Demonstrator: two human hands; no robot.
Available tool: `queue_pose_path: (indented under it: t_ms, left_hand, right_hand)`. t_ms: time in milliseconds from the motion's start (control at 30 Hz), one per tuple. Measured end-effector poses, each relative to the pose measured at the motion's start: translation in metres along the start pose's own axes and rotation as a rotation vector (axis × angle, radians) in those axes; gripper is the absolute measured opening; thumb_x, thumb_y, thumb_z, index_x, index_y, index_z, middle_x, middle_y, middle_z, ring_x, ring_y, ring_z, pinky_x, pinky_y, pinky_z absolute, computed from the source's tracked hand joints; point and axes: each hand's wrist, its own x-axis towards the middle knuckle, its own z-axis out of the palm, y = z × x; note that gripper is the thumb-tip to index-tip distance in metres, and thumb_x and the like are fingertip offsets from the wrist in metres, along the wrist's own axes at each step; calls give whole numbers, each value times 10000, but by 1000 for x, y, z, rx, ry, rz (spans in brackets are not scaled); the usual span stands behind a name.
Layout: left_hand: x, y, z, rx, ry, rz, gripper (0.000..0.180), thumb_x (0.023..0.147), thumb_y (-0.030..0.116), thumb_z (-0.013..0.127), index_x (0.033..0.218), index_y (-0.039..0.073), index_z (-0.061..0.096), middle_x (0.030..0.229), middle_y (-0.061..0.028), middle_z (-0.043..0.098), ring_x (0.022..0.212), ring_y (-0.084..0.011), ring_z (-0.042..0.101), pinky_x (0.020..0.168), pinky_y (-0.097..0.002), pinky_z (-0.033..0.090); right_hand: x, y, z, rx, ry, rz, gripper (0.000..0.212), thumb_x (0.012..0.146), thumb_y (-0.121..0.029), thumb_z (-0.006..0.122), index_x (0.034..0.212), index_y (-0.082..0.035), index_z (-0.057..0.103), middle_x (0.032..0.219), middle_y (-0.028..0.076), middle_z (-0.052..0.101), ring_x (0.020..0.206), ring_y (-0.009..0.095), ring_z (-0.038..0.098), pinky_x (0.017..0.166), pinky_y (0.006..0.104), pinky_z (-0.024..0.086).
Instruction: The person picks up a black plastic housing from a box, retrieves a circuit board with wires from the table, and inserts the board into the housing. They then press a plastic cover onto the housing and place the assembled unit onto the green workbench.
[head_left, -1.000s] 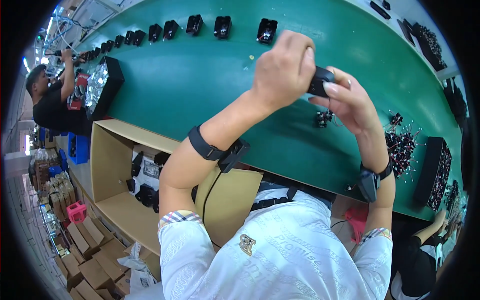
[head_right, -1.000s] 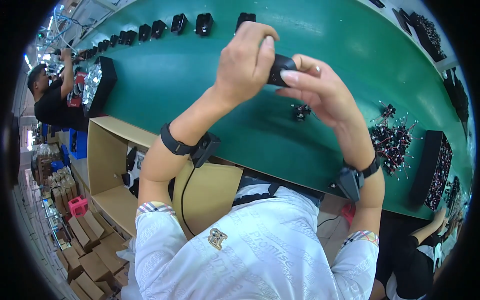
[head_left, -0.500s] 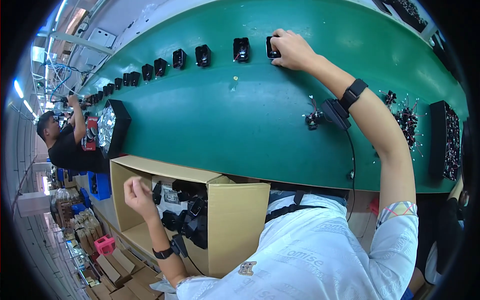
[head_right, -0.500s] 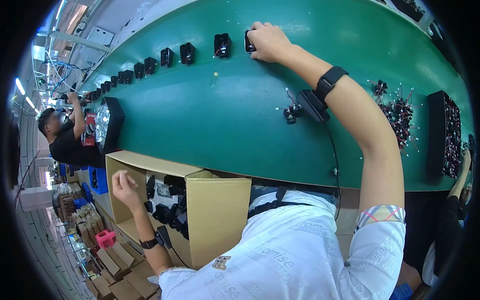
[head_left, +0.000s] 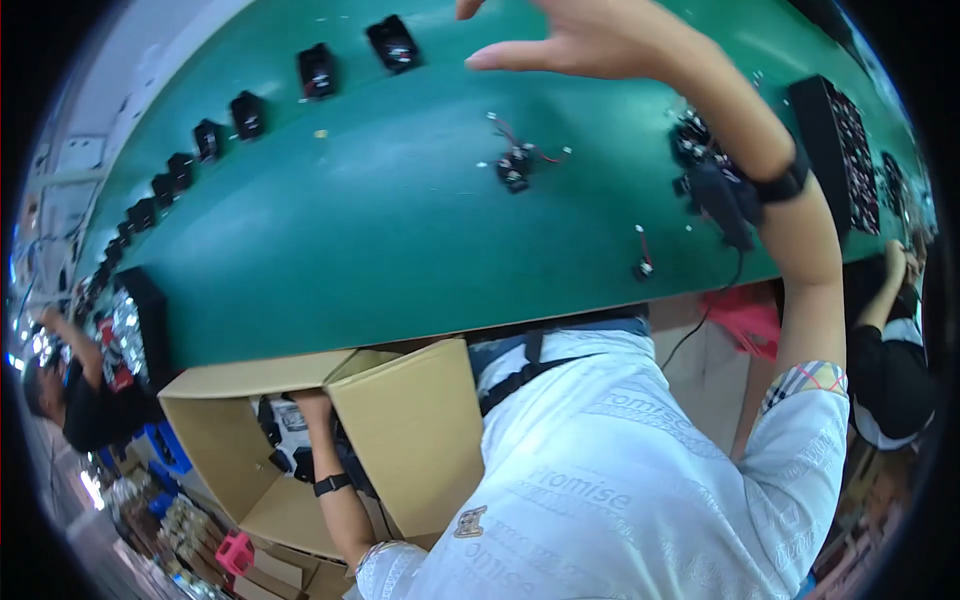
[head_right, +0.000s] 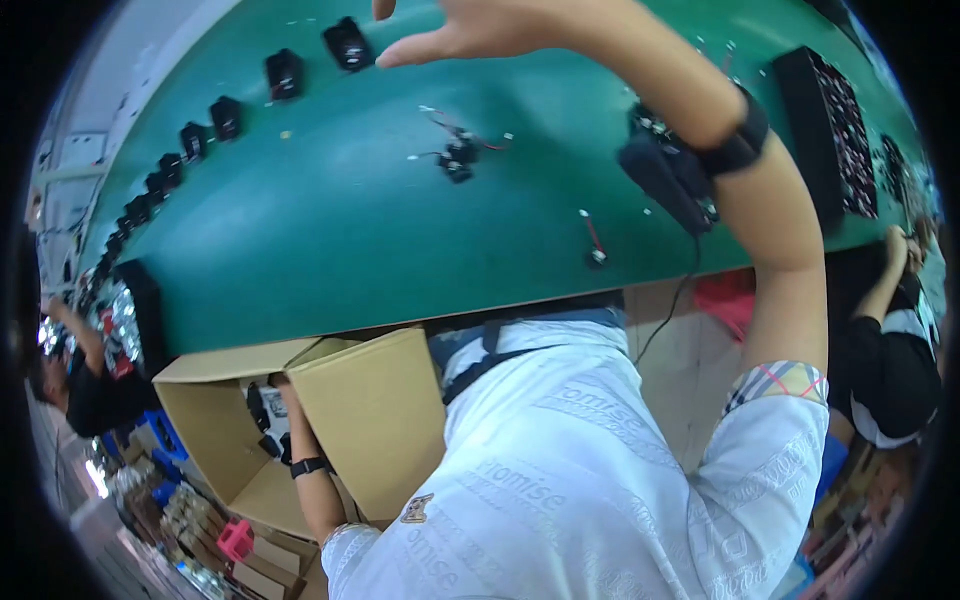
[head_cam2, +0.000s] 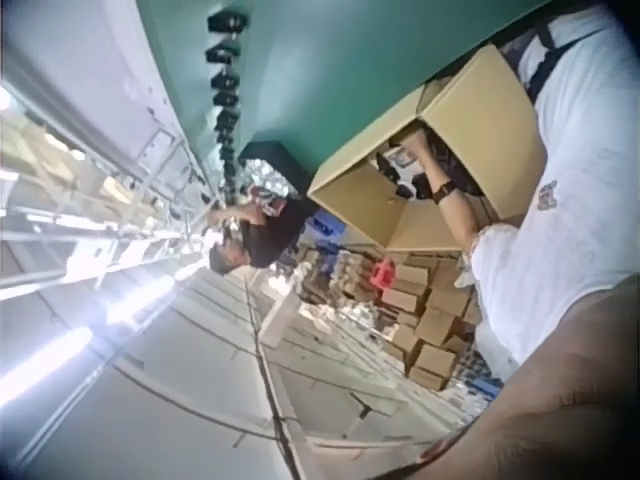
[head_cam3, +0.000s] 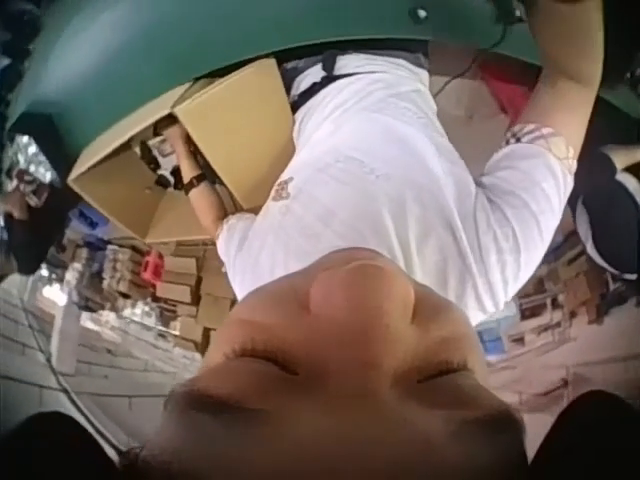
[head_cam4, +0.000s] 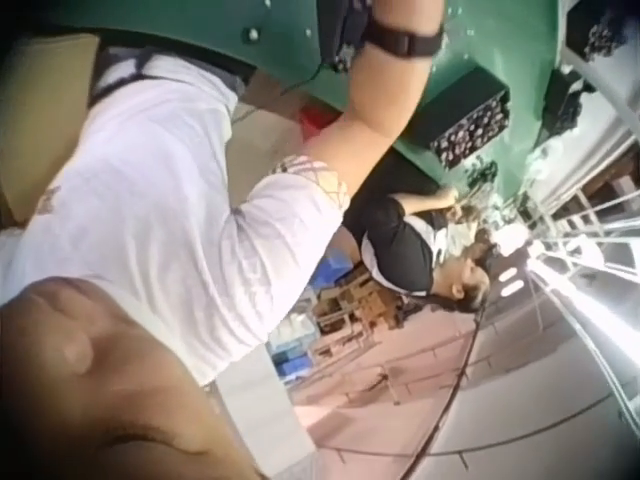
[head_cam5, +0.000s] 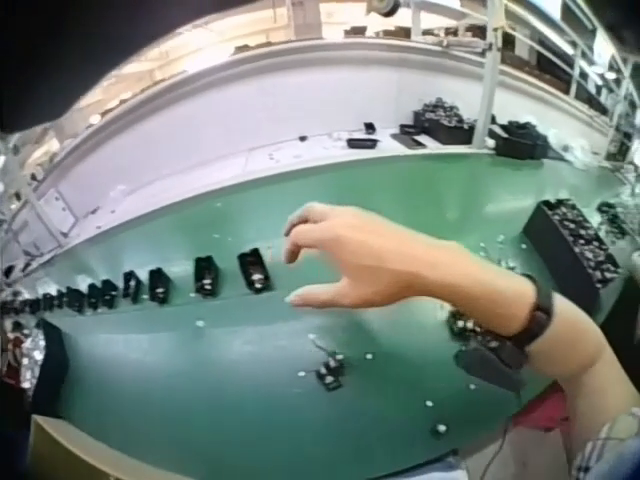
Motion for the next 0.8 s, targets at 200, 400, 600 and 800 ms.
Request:
queue_pose_path:
  t_ms: [200, 400, 600, 800]
  left_hand:
    - [-4, -21, 23, -76, -149, -66, 661, 908, 414, 664, 1409, 6, 522, 1463, -245, 512, 1365, -439, 428, 1156, -504, 302]
    - [-35, -30, 23, -139, -183, -230, 618, 921, 362, 673, 1393, -10, 529, 1417, -251, 553, 1318, -417, 486, 1124, -470, 354]
    - [-58, -18, 3, -96, -224, -256, 583, 933, 325, 670, 1384, -16, 533, 1392, -244, 576, 1287, -394, 521, 1101, -451, 382]
    - [7, 24, -57, -187, -158, -280, 548, 944, 289, 667, 1376, -23, 538, 1368, -236, 598, 1256, -371, 556, 1079, -431, 409]
  right_hand:
    - [-150, -29, -24, 145, -193, 256, 119, 837, -108, 761, 873, -13, 700, 750, 59, 671, 659, 161, 626, 573, 282, 462]
    - [-209, -56, 62, 293, -76, 729, 278, 755, -56, 838, 968, 13, 672, 794, 60, 662, 616, 119, 614, 565, 263, 482]
    - [-224, -58, 90, 354, 100, 642, 146, 779, 36, 787, 886, 8, 692, 828, 70, 683, 646, 116, 618, 564, 240, 477]
    - [-230, -51, 91, 396, 240, 582, 134, 784, 79, 752, 887, 16, 695, 881, 96, 715, 724, 143, 661, 633, 245, 520]
